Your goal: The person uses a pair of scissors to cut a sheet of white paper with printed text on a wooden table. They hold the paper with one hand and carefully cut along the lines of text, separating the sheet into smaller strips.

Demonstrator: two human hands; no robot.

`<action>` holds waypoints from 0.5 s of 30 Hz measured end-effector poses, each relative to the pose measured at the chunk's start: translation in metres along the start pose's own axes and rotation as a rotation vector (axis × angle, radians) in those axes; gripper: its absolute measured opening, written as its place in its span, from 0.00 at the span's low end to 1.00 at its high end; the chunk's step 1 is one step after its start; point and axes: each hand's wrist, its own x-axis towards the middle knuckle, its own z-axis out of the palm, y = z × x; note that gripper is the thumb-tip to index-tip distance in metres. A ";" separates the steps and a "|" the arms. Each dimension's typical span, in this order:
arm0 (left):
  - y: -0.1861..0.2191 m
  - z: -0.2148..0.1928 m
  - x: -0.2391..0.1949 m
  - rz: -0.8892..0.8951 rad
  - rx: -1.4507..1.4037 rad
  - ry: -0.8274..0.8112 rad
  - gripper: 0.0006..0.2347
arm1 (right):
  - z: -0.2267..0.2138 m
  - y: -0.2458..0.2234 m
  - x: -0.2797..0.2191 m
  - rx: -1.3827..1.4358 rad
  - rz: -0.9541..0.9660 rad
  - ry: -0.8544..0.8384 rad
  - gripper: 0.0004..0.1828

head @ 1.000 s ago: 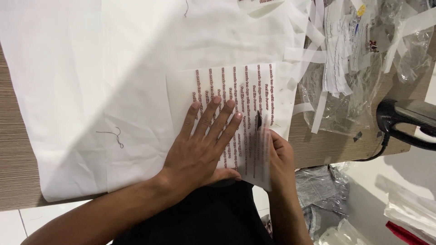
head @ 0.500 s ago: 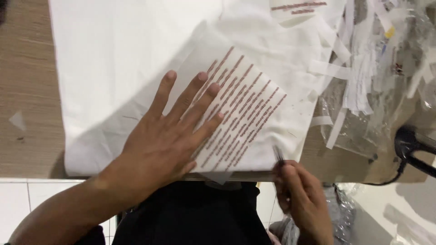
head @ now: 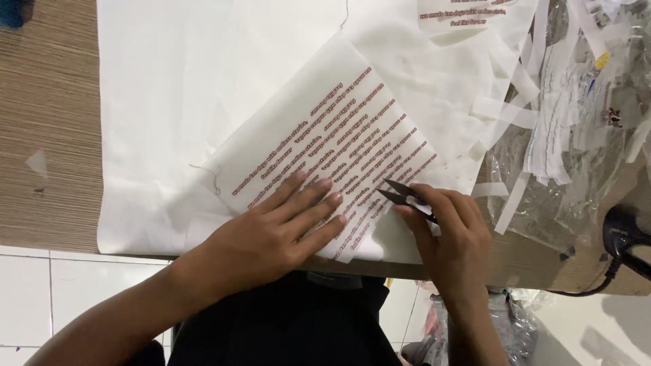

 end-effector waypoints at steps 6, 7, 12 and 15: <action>-0.004 0.004 -0.002 -0.068 -0.309 0.046 0.18 | 0.001 0.004 0.000 0.043 -0.013 -0.014 0.14; -0.004 0.003 -0.002 -0.069 -0.312 0.045 0.18 | 0.001 0.003 0.001 0.043 -0.011 -0.016 0.14; -0.007 0.001 -0.002 -0.052 -0.322 0.050 0.20 | 0.006 -0.002 0.003 0.043 -0.024 0.013 0.14; -0.007 0.001 -0.003 -0.043 -0.295 0.044 0.20 | 0.010 -0.004 0.003 0.059 -0.017 0.051 0.14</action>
